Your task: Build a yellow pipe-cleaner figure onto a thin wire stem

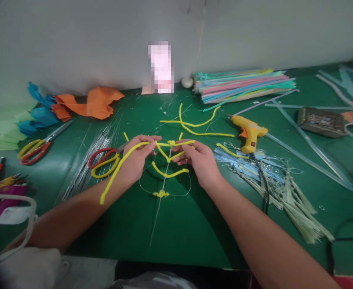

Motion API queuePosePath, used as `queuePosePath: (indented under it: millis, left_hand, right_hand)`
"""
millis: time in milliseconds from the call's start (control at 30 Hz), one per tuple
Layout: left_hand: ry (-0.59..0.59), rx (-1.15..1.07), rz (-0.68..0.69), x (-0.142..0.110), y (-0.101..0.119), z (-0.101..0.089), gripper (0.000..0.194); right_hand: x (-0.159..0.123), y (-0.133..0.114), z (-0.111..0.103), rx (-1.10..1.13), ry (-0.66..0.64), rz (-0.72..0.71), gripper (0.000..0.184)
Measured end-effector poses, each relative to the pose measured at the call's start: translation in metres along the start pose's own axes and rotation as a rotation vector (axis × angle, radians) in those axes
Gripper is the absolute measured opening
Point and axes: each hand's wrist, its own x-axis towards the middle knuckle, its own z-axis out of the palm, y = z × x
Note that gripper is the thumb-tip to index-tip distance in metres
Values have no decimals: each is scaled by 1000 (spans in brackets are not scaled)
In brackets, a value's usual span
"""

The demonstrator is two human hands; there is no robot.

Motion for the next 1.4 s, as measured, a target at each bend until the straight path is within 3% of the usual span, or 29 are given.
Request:
queuePosePath:
  millis: [233,433,600,733,833,1067,1233,1400]
  left_hand:
    - [-63,142,76,-1,1,-3,9]
    - [-112,338,70,-1,1,-4,7]
    - [-197,567,170,6,-9,-11,3]
    - [-286,719,289,10,-20,-16,4]
    - [-335,811,366,10,-23,-16,4]
    - [-402,888,508,11,-20,-18,9]
    - [-415,993,578,9,-18,-19,15]
    - [-523,887,544,10,-13,-19,10]
  right_hand:
    - [-3,3,1,-435,130,-246,30]
    - [-4,0,-2,-903,125,-619,23]
    - [-3,-1,-7,-1164,42,-692,25]
    - [-3,-3,-6,-1376,31,-752,16]
    - [-6,-5,-2,-1494,4,-697,18]
    - [-9,-4,2,-1595,25,-354,14]
    - [-7,-5,-4,-1474,20,-323,12]
    - [-7,-13,-9,-1274,45,-201,10]
